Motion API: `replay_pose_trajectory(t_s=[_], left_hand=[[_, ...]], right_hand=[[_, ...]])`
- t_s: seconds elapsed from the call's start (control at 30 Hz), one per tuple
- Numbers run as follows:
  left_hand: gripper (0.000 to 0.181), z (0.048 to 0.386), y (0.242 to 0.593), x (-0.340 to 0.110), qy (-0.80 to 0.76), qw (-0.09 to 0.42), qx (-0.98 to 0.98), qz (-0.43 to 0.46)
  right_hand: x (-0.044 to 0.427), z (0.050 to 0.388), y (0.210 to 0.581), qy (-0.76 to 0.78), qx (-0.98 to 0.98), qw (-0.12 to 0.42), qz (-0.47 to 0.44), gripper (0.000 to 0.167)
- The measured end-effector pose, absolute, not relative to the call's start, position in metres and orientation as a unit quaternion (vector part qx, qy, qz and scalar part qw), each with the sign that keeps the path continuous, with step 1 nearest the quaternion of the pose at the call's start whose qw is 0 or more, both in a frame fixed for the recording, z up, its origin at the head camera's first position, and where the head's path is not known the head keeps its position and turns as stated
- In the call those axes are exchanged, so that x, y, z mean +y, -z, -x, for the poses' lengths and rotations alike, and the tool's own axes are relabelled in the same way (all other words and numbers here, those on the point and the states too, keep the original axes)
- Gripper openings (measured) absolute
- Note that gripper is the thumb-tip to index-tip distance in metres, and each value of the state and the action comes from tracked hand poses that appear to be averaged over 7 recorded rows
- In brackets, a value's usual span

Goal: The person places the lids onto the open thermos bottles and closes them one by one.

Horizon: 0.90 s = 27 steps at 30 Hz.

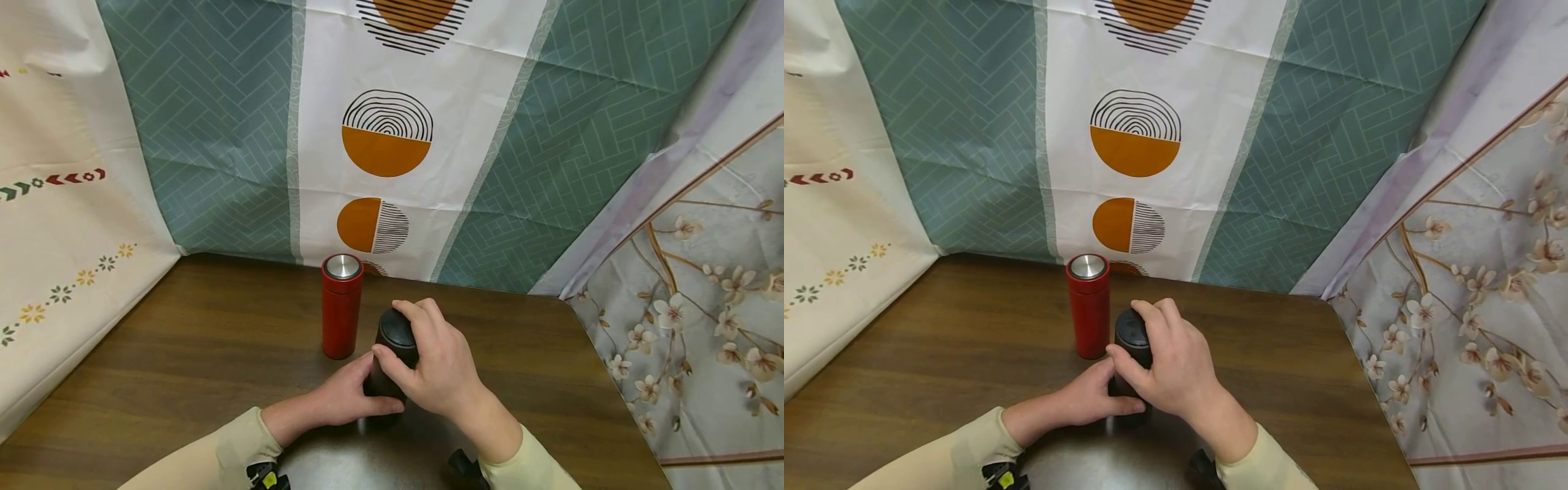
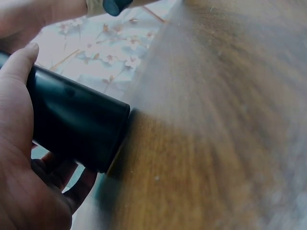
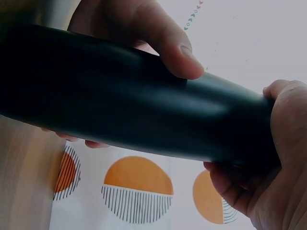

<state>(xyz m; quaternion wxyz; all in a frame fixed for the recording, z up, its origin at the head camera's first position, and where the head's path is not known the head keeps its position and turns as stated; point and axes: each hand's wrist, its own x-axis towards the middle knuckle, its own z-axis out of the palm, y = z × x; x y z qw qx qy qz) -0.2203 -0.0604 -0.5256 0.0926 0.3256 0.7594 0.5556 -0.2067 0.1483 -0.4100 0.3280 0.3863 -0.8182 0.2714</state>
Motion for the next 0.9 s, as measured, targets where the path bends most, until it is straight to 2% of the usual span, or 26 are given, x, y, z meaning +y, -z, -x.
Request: replay_pose_trajectory(t_s=[0.9], left_hand=[[0.076, 0.2216, 0.5269, -0.0619, -0.553, 0.095, 0.758, -0.334]], right_hand=[[0.1466, 0.2067, 0.4118, -0.279, -0.810, 0.335, -0.392, 0.056]])
